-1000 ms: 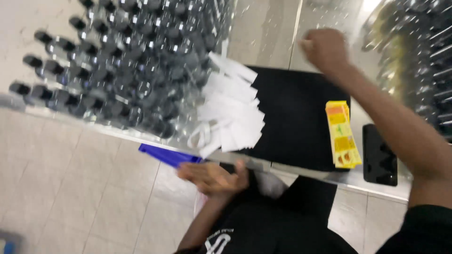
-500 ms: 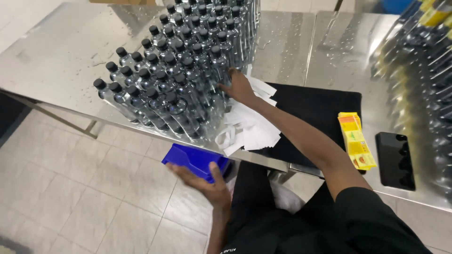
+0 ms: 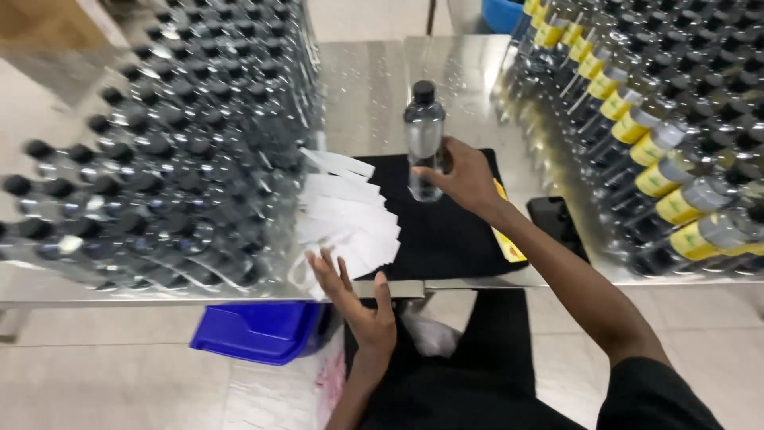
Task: Manually peeling adhesive labels from a backing and applying them to plastic bottles at a workstation.
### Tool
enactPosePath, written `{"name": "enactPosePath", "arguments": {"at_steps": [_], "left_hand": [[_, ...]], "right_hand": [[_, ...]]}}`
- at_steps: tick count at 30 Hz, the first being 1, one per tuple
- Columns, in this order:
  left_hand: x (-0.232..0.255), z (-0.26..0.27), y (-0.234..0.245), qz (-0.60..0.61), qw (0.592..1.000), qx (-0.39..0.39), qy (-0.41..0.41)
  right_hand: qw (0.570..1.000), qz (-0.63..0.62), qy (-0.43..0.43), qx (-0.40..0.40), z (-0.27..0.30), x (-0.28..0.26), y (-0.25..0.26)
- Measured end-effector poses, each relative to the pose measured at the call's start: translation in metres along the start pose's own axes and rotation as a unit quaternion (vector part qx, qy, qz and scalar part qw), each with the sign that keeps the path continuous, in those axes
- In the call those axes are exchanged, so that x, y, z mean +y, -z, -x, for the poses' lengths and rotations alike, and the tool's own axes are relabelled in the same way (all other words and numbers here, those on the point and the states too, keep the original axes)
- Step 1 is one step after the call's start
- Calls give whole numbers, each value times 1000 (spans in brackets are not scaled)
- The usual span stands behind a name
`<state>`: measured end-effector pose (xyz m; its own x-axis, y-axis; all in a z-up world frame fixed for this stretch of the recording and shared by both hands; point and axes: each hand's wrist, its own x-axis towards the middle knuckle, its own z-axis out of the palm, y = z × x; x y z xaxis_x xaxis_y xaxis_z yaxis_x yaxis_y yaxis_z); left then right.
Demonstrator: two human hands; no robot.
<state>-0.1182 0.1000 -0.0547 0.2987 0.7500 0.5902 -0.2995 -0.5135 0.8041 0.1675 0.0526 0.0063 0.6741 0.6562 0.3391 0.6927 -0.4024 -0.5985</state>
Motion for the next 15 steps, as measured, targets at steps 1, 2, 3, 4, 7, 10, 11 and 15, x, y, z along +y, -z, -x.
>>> {"name": "enactPosePath", "arguments": {"at_steps": [1, 2, 3, 4, 7, 10, 11, 15], "left_hand": [[4, -4, -9, 33, 999, -28, 17], [8, -5, -11, 57, 996, -55, 37], [7, -4, -17, 53, 996, -54, 53], [5, -4, -21, 83, 992, -67, 61], [-5, 2, -35, 116, 987, -71, 86], [-10, 4, -36, 112, 985, -74, 111], [-11, 0, -39, 109, 985, -80, 111], [-23, -5, -46, 87, 984, -94, 126]], "right_hand": [[999, -4, -34, -9, 12, 3, 14], [997, -14, -70, -26, 28, 3, 20], [996, -12, -80, -39, 36, 14, 21], [992, -6, -126, -29, 46, 25, 19], [980, 25, -194, -37, 61, 65, 7], [970, 61, -228, -59, 81, 80, -14], [969, 73, -229, -59, 83, 82, -19], [961, 85, -239, -106, 76, 39, -14]]}}
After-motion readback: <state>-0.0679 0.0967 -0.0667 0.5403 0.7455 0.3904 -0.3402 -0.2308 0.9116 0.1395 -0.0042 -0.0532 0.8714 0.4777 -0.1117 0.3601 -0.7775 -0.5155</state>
